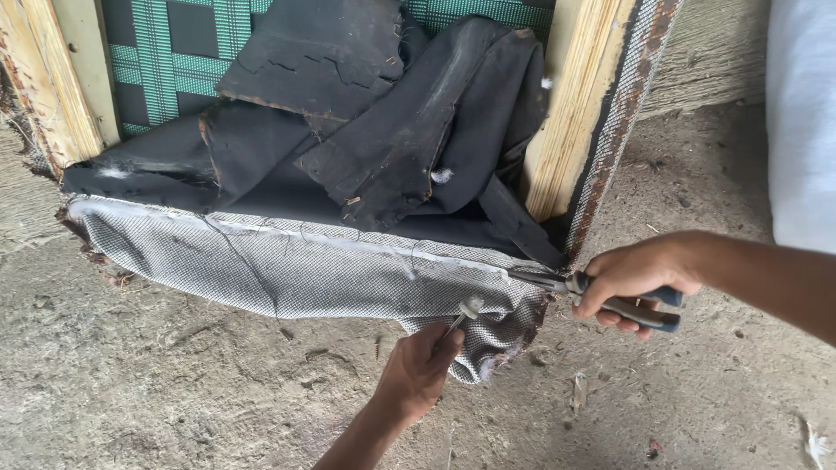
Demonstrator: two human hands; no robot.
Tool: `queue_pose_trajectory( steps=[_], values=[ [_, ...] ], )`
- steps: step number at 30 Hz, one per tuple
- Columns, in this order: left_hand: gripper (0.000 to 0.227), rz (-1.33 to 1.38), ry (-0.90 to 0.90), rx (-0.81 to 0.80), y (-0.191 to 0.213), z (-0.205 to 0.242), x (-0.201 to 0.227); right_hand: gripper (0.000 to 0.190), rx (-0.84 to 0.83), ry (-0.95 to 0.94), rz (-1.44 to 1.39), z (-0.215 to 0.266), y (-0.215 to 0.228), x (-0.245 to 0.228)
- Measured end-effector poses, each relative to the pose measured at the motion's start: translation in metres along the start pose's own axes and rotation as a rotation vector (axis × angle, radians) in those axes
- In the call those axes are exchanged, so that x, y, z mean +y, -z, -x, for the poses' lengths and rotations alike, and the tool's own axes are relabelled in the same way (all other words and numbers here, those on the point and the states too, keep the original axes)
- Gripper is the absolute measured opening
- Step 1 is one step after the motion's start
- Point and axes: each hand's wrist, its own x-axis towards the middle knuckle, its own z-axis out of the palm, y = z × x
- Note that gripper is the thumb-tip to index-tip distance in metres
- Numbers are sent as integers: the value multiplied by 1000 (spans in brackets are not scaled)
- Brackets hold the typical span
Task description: The person uses a staple remover to pull staples from the edge of a fabric-covered furniture frame. They repeatedly insert the tool under the fabric and lever out staples, then pull the fabric away to expose the frame.
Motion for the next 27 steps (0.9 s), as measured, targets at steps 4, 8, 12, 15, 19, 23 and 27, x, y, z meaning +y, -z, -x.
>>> queue_pose_trajectory(
  steps=[4, 8, 12, 15, 19, 23, 27],
  values=[
    [43, -42, 31, -7, -1, -1, -2, 41, 369, 74, 838, -24, -8, 12],
    [43, -81, 44, -17, -6, 0, -2, 28, 650, 109, 1265, -36, 4, 18],
    [42, -45, 126, -40, -5, 0, -3, 40, 757, 143, 1461, -35, 15, 18],
    [40, -50, 140, -31, -5, -2, -6, 48, 794, 175, 1475, -30, 12, 18],
    [40, -55, 96, -12, -5, -5, -13, 34, 672, 60, 1112, -26, 4, 16],
    [41, -64, 82, -10, -7, -7, -17, 35, 437, 24, 743, -20, 9, 13],
    [41, -53, 94, -18, -8, -6, -15, 47, 350, 69, 633, -11, 17, 11]
  ],
)
